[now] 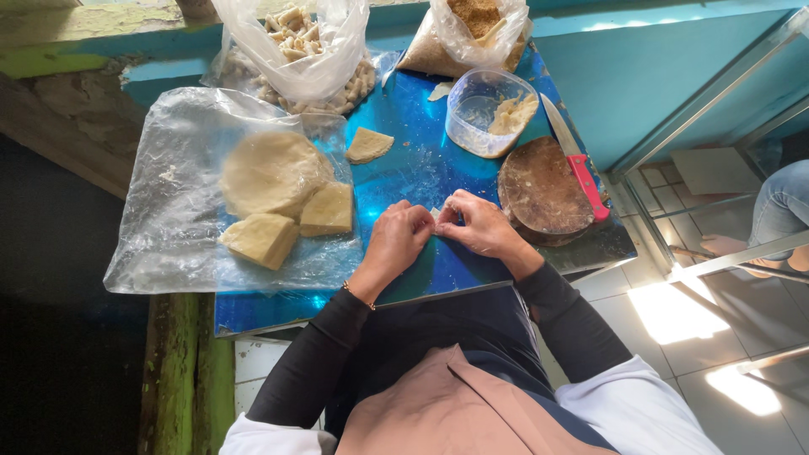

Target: The person pinches small pieces of dough, flattens each piece into a thin wrapper on the table, spoons brown filling from a bag onto the wrapper, and folds and seals the dough around the filling to form a filled pastry, placing finished pieces aside.

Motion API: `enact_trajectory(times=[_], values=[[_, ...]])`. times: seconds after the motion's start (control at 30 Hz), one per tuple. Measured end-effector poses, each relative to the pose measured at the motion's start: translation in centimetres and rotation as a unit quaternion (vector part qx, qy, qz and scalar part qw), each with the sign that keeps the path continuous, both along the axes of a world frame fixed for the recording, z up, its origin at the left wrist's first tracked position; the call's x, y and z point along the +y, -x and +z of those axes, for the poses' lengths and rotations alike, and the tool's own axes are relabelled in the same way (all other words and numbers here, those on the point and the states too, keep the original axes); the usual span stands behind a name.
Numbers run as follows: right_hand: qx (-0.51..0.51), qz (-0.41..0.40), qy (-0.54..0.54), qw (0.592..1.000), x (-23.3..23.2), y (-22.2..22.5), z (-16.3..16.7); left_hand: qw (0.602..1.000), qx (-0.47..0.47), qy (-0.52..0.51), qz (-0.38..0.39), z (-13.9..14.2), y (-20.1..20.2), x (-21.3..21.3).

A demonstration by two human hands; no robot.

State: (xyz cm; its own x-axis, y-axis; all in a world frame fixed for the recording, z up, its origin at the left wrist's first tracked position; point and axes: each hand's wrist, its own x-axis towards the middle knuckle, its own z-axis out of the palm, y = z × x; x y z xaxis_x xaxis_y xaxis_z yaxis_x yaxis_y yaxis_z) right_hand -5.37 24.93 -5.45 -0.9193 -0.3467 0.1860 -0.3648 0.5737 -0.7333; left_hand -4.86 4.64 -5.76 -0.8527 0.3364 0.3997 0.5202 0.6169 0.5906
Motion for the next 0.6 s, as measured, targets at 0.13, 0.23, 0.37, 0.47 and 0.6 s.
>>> enact_trajectory(times=[0.13,0.23,0.37,0.47,0.6], values=[[-0.016,-0.035,0.048,0.998,-0.3,-0.7,0.2,0.997,-0.075,-0.001,0.0,0.0,1.0,0.0],[0.081,-0.032,0.03,0.996,-0.5,-2.2,0.9,0.992,-0.126,-0.025,0.006,0.4,1.5,0.0],[0.251,-0.014,-0.085,0.964,-0.6,-3.9,1.5,0.991,-0.121,-0.048,0.027,0.9,1.0,0.0],[0.233,-0.036,-0.086,0.968,-1.0,-3.6,1.3,0.992,-0.09,-0.081,-0.03,1.2,0.1,-0.7],[0.097,-0.048,0.037,0.993,-1.2,-2.1,0.8,0.993,0.047,-0.038,-0.097,1.5,-0.8,-1.4]])
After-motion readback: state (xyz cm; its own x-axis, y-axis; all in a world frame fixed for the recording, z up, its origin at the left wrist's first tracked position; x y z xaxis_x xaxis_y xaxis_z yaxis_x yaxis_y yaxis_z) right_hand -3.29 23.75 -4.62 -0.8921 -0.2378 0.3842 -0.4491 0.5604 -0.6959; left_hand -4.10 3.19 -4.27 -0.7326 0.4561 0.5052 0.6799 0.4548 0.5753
